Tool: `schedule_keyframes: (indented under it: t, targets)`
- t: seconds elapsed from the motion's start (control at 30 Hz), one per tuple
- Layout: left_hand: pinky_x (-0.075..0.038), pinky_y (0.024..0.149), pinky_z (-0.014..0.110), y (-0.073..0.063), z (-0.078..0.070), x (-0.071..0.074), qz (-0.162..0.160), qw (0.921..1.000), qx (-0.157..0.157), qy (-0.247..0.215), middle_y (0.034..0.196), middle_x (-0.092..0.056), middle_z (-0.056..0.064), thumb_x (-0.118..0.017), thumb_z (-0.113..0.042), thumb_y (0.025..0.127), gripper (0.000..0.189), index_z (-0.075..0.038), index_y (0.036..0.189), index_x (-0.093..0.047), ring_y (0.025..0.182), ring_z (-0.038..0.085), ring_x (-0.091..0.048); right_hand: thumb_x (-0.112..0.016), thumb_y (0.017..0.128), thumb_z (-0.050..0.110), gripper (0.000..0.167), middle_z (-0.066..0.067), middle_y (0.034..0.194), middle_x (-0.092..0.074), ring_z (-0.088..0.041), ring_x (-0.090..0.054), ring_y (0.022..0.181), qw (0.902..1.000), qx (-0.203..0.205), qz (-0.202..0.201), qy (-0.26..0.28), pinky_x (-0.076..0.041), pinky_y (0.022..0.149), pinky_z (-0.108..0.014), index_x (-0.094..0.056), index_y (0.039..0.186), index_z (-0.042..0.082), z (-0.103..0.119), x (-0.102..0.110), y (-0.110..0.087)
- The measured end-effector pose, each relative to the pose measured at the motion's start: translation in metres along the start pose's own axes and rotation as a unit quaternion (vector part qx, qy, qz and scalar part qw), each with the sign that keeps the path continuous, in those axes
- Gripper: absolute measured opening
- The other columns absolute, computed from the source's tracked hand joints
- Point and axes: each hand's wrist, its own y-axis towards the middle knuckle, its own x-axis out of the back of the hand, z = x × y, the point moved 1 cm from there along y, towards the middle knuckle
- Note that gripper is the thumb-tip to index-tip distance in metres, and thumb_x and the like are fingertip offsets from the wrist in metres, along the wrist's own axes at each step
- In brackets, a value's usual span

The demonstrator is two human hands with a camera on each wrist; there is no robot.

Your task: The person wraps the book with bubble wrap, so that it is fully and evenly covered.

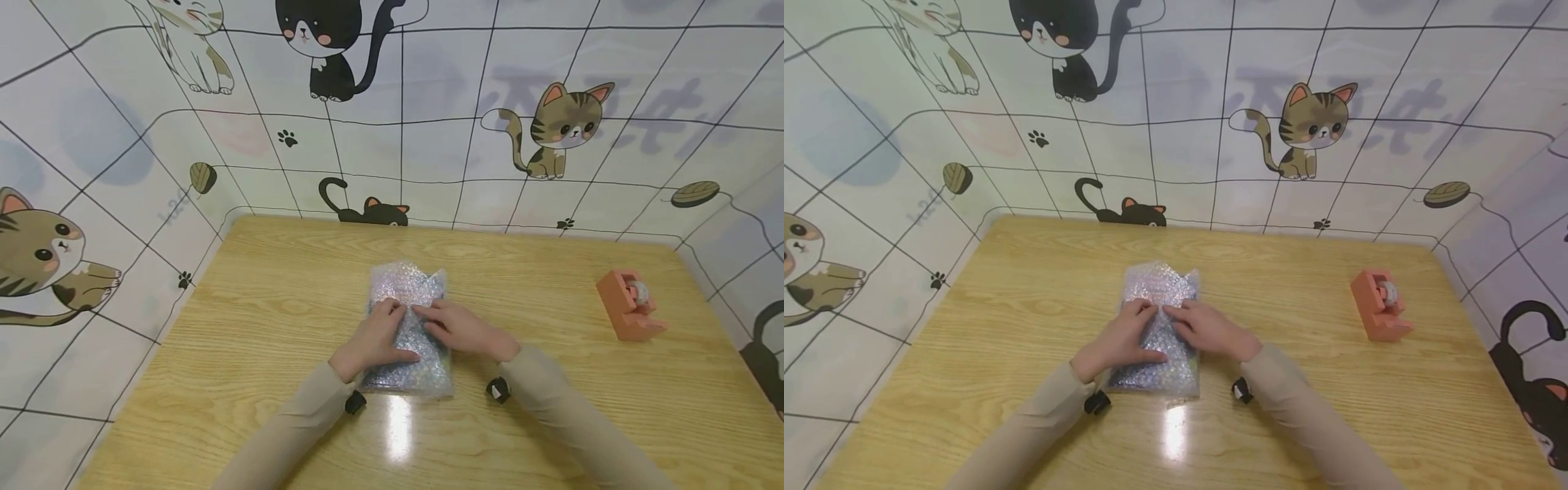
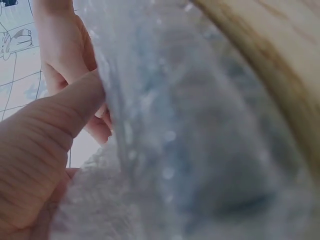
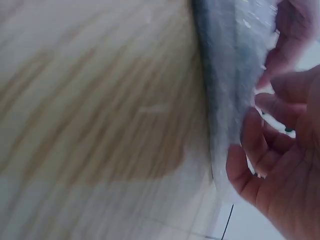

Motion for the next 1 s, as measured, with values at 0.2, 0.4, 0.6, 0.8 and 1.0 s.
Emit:
schedule_keyframes:
  t: [0.2,0.4,0.6,0.8,1.0]
  targets:
    - [-0.047,0.089,0.038,0.000,0.001,-0.001,-0.021,0.9996,-0.020,0.002,0.120,-0.046,0.015,-0.080,-0.048,0.069,0.087,0.005,0.130,-0.048,0.110,0.027,-0.046,-0.055,0.093,0.009,0.040,0.001,0.080,-0.048,-0.009,-0.040,0.066,0.9996,-0.018,0.004,-0.020,-0.039,0.058,-0.021,-0.052,0.131,-0.001,0.002,0.000,0.005]
    - [-0.046,0.091,0.039,0.000,0.002,-0.002,-0.018,0.9997,-0.017,-0.003,0.122,-0.046,0.015,-0.079,-0.048,0.069,0.089,0.004,0.133,-0.046,0.112,0.027,-0.045,-0.059,0.092,0.011,0.047,-0.001,0.081,-0.046,-0.009,-0.037,0.067,0.9995,-0.002,0.013,-0.029,-0.037,0.059,-0.022,-0.047,0.136,0.001,-0.002,-0.002,0.003]
    - [-0.046,0.090,0.038,0.001,0.001,-0.002,-0.018,0.9997,-0.018,-0.003,0.121,-0.045,0.014,-0.079,-0.048,0.069,0.086,0.003,0.131,-0.048,0.111,0.026,-0.044,-0.060,0.091,0.012,0.043,-0.002,0.081,-0.046,-0.008,-0.037,0.067,0.9997,0.024,0.003,0.000,-0.037,0.058,-0.021,-0.052,0.132,0.000,-0.006,-0.003,-0.001]
    - [-0.046,0.091,0.038,0.000,0.001,-0.002,-0.015,0.9998,-0.016,-0.002,0.122,-0.045,0.015,-0.079,-0.049,0.069,0.086,0.004,0.129,-0.049,0.111,0.027,-0.044,-0.062,0.088,0.008,0.034,-0.005,0.092,-0.052,-0.009,-0.042,0.073,0.9987,0.041,-0.006,0.029,-0.042,0.062,-0.021,-0.060,0.120,-0.005,-0.008,-0.003,-0.009]
    - [-0.046,0.090,0.039,-0.002,0.001,-0.002,-0.015,0.9998,-0.014,-0.005,0.123,-0.045,0.016,-0.079,-0.048,0.069,0.086,0.005,0.129,-0.048,0.111,0.027,-0.045,-0.065,0.089,0.018,0.039,-0.002,0.090,-0.046,-0.010,-0.037,0.075,0.9992,0.036,-0.003,-0.015,-0.038,0.063,-0.022,-0.059,0.121,-0.004,-0.001,-0.006,-0.010]
